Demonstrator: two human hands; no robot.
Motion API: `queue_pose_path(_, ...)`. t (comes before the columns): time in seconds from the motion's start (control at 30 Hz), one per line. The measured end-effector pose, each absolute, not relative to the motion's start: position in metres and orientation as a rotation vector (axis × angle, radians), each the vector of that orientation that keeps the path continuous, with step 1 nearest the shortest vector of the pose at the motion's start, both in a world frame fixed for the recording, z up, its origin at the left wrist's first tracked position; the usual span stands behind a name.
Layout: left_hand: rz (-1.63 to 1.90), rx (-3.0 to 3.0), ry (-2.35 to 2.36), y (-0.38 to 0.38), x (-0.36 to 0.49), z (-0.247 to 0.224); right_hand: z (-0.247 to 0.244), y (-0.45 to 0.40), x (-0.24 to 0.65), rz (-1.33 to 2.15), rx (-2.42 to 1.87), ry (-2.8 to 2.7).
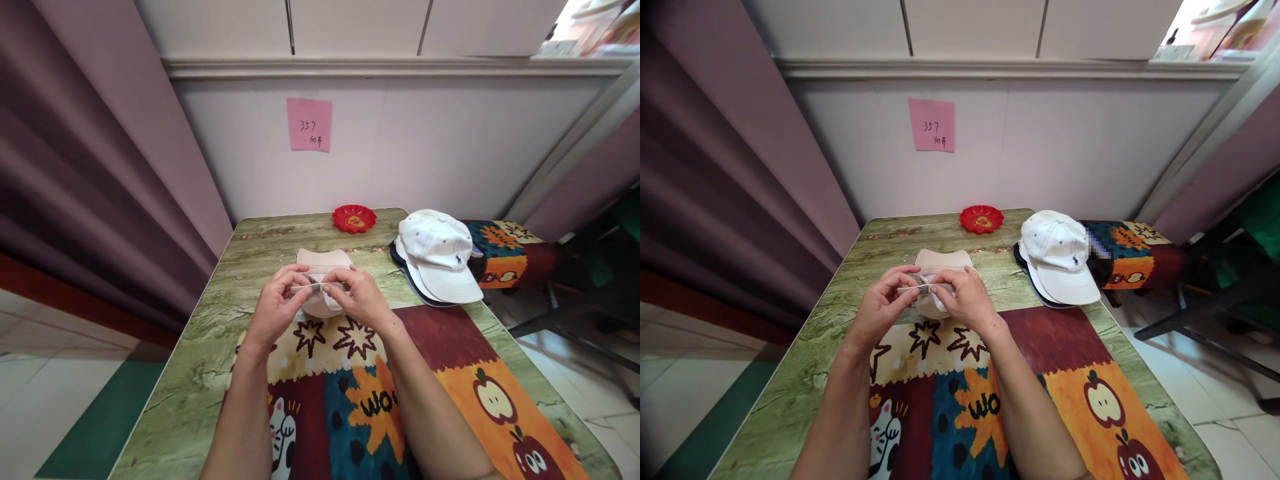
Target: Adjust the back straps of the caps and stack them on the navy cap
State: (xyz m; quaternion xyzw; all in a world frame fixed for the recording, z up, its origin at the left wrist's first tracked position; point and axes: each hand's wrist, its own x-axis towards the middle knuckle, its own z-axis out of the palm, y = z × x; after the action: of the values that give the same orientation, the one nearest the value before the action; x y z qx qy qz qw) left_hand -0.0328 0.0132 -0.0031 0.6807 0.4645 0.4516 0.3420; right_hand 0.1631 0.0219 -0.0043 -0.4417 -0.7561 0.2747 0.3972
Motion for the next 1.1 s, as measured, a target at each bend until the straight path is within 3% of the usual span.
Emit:
queue_pose_path(0.83, 1.146, 1.408, 1.157, 0.02, -0.06, -0.016, -0.012, 0.036, 0.196, 0.791, -1.144, -1.987)
queue_pose_path(1.1, 0.995, 1.421, 1.153, 0.02, -0.056, -0.016, -0.016, 0.037, 0.189, 0.76, -1.114, -1.913)
